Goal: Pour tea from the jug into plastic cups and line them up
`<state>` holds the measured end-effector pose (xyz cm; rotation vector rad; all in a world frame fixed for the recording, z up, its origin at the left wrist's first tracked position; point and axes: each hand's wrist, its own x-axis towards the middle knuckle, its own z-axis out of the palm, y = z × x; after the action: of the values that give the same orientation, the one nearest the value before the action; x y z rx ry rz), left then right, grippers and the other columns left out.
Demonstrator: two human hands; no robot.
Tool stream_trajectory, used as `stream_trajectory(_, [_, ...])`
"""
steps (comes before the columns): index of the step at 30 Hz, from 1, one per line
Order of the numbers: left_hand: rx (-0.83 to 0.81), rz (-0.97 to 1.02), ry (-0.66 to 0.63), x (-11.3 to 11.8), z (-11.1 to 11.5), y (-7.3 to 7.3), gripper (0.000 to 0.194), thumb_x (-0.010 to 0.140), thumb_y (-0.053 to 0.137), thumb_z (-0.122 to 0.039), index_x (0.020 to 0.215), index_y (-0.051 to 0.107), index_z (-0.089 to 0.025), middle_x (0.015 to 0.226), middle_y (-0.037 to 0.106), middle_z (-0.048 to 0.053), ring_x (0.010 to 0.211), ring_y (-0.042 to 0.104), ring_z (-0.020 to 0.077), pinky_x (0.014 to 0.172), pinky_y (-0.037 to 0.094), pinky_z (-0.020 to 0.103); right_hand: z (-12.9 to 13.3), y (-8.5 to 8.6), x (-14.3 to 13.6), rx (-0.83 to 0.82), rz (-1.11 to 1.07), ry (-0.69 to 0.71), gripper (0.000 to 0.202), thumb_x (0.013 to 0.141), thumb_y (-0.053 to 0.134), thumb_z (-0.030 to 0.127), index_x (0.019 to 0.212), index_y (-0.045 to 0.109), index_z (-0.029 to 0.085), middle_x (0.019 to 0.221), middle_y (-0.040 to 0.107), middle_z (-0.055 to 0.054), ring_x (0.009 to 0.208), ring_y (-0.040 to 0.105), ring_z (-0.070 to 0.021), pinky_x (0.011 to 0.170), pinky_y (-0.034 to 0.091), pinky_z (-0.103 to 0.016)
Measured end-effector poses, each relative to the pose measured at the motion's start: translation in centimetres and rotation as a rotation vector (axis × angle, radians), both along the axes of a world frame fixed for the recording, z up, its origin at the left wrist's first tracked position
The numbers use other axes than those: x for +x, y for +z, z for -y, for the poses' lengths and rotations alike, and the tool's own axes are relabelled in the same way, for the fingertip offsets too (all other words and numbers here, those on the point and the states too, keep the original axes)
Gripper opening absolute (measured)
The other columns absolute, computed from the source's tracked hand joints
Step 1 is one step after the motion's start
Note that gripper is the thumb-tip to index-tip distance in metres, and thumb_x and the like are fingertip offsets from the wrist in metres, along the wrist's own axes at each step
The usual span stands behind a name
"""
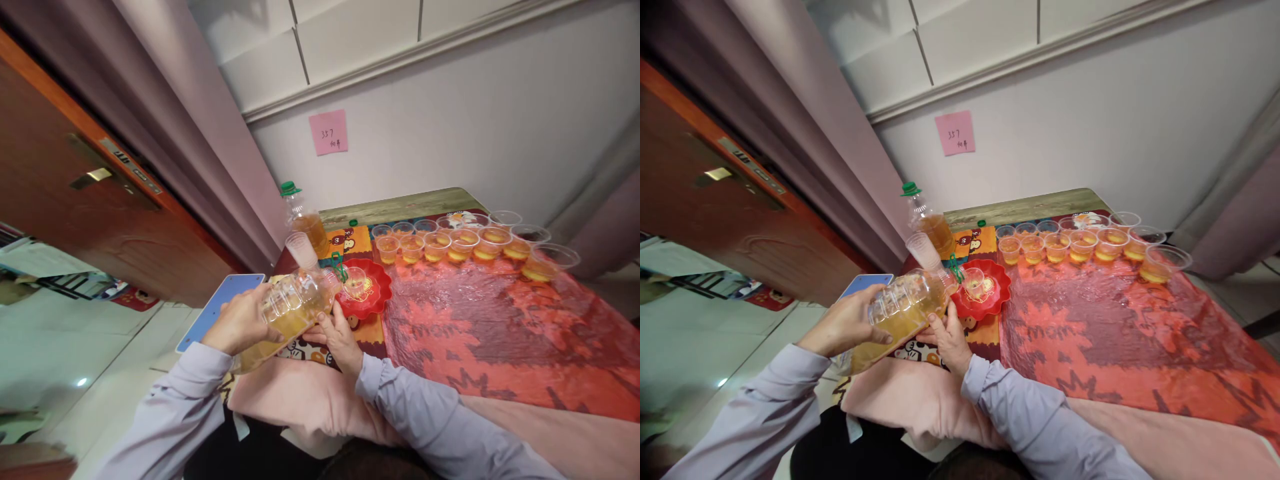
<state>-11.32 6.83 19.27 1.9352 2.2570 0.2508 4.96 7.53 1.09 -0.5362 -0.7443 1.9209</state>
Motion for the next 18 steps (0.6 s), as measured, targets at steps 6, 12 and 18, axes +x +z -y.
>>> stream_trajectory(6, [-0.125, -0.107, 0.016, 0.59, -0.14, 0.64, 0.1, 0.045, 0.093, -0.035, 0.141, 0.065, -0.026, 0.126, 0.078, 0.014, 0.123, 0.07, 0.045, 0.098, 0.054, 0.051, 0.08, 0.22, 0.08, -0.002, -0.006, -0.006, 0.077, 0.087, 0.076, 0.069, 0.142, 0.038, 0.031, 0.117, 0.072, -0.006, 0.089, 0.081, -0.0227, 0.086, 0.067, -0.043])
stream_trajectory(12, [-0.119, -0.125, -0.008, 0.66, -0.06, 0.65, 0.101, 0.047, 0.092, -0.034, 0.143, 0.063, -0.031, 0.124, 0.079, 0.011, 0.122, 0.071, 0.0439, 0.098, 0.054, 0.051, 0.06, 0.28, 0.08, -0.001, -0.01, -0.006, 0.076, 0.087, 0.076, 0.068, 0.142, 0.038, 0.031, 0.116, 0.072, -0.005, 0.089, 0.08, -0.0221, 0.085, 0.066, -0.042])
stream_trajectory(18, [-0.142, -0.115, 0.021, 0.98, 0.02, 1.02, 0.103, 0.046, 0.093, -0.035, 0.145, 0.063, -0.028, 0.124, 0.079, 0.012, 0.124, 0.07, 0.0453, 0.098, 0.054, 0.05, 0.03, 0.14, 0.01, -0.005, -0.011, -0.001, 0.081, 0.086, 0.077, 0.069, 0.146, 0.035, 0.032, 0.12, 0.072, -0.006, 0.087, 0.08, -0.0222, 0.083, 0.067, -0.042])
